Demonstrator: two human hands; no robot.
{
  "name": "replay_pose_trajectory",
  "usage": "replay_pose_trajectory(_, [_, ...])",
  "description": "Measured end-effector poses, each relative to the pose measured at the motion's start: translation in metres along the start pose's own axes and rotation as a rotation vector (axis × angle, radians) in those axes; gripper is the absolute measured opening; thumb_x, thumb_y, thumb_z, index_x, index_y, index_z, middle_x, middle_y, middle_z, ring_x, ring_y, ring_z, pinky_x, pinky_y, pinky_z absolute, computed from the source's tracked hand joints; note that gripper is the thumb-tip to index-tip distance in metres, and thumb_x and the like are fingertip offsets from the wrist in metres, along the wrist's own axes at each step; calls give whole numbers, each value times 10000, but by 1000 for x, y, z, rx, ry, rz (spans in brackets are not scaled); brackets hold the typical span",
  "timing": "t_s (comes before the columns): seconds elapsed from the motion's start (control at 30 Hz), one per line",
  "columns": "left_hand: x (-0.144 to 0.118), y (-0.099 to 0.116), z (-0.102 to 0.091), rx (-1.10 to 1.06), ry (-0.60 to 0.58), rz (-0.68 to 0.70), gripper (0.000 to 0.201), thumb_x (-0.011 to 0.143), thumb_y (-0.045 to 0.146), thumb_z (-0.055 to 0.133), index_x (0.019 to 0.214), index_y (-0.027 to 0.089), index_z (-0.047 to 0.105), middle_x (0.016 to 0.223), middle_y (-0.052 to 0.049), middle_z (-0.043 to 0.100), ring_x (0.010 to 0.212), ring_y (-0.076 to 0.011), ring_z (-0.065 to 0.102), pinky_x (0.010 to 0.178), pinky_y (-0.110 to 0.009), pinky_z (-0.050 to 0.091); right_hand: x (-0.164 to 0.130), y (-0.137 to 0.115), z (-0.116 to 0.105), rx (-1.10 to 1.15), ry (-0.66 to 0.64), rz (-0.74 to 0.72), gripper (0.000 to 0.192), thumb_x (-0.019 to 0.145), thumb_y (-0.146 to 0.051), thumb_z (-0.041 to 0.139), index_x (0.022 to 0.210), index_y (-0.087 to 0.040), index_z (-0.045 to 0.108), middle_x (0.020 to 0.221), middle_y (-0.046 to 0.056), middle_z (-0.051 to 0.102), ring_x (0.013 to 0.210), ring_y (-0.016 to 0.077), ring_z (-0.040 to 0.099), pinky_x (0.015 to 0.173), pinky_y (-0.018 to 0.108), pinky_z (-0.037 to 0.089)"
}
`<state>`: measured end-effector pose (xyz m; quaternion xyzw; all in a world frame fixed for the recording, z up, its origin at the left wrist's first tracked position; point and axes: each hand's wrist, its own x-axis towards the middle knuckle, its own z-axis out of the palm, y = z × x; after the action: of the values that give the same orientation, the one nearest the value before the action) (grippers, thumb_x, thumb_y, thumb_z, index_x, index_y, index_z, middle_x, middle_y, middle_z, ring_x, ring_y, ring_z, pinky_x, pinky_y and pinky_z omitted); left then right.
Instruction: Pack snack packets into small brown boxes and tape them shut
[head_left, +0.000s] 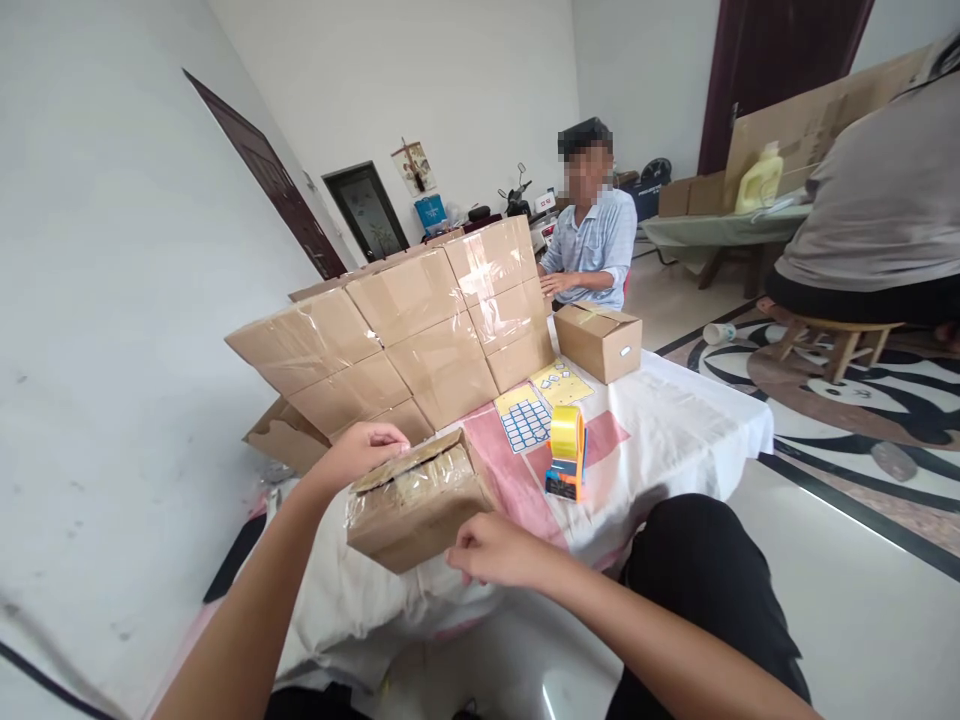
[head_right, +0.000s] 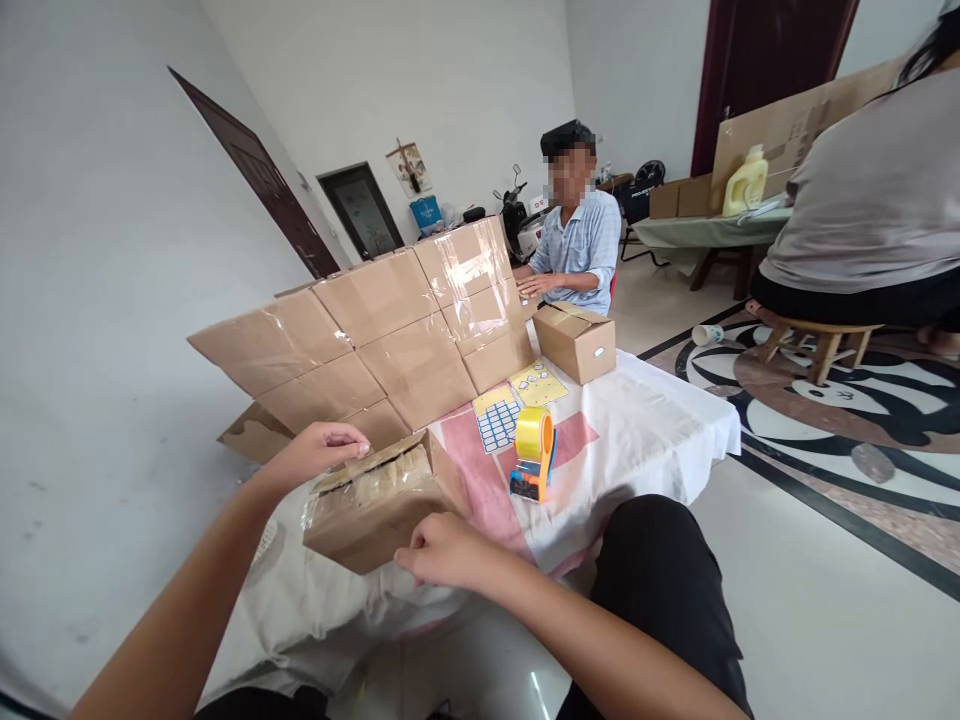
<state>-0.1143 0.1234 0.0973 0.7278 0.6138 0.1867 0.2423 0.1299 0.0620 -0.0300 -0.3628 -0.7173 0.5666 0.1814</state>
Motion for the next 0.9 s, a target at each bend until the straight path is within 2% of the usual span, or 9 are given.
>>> replay_pose_trajectory(0.1, [9, -8, 1, 5, -65, 2, 369, 758, 525, 708, 827, 166, 760, 840, -70, 756, 823, -237, 692, 733, -296, 509, -11, 3, -6, -78, 4, -55, 210, 861, -307, 622, 725, -158, 681, 707, 20, 716, 621, 123, 613, 540, 217, 377])
replay_pose_trajectory(0.2, [15, -17, 6, 36, -65, 1, 344, 762, 504, 710, 820, 169, 761, 842, -65, 757, 833, -239, 693, 748, -299, 505, -20, 12, -14, -168, 0, -78, 199, 852, -336, 639, 802, -163, 723, 773, 23, 730, 699, 146, 631, 600, 239, 389])
replay_pose_trajectory(0.37, [14, -28, 16, 86, 3, 11, 327, 794, 497, 675, 812, 180, 756, 830, -46, 752, 811, -222, 676, 729, -287, 479, -26, 32, -20, -211, 46, -120, 221, 876, -366, 632, 864, -171, 736, 841, 30, 738, 764, 160, 644, 653, 252, 397])
replay_pose_trajectory(0.47, [9, -34, 28, 85, 97, 24, 336, 822, 502, 630, 856, 187, 744, 875, -47, 753, 843, -222, 674, 760, -295, 481, -27, 22, -17, -259, 101, -189, 186, 888, -329, 618, 862, -179, 725, 847, 31, 743, 753, 160, 646, 640, 257, 393])
replay_pose_trajectory(0.53, [5, -37, 39, 79, 166, 38, 345, 849, 503, 592, 889, 189, 729, 917, -53, 752, 870, -222, 674, 789, -305, 490, -27, 5, -14, -326, 185, -330, 177, 919, -288, 578, 869, -180, 709, 842, 36, 739, 769, 167, 646, 664, 271, 419])
replay_pose_trajectory(0.6, [1, -41, 50, 77, 230, 57, 345, 872, 496, 562, 916, 189, 712, 951, -63, 747, 892, -221, 671, 819, -315, 499, -22, -11, -13, -466, 351, -506, 191, 948, -275, 541, 906, -167, 693, 909, 73, 738, 919, 224, 650, 801, 337, 470])
replay_pose_trajectory(0.7, [-3, -44, 60, 91, 293, 95, 321, 894, 468, 538, 939, 193, 697, 978, -72, 733, 913, -218, 665, 849, -325, 508, -6, -19, -14, -699, 568, -660, 265, 974, -313, 537, 1141, -150, 661, 1264, 149, 678, 1315, 357, 486, 1092, 563, 362])
replay_pose_trajectory(0.8, [-3, -46, 64, 129, 314, 126, 304, 924, 453, 522, 952, 207, 698, 1009, -72, 718, 964, -220, 660, 881, -332, 513, 14, -5, -17, -770, 534, -638, 413, 985, -309, 534, 1375, -174, 549, 1455, 139, 576, 1458, 361, 345, 1176, 667, 226])
replay_pose_trajectory(0.9, [2, -50, 63, 186, 336, 121, 319, 933, 465, 535, 1030, 219, 712, 1095, -77, 682, 1017, -223, 660, 914, -342, 522, 25, 12, -17, -780, 450, -605, 454, 976, -273, 537, 1419, -177, 516, 1438, 135, 590, 1460, 349, 356, 1168, 668, 251])
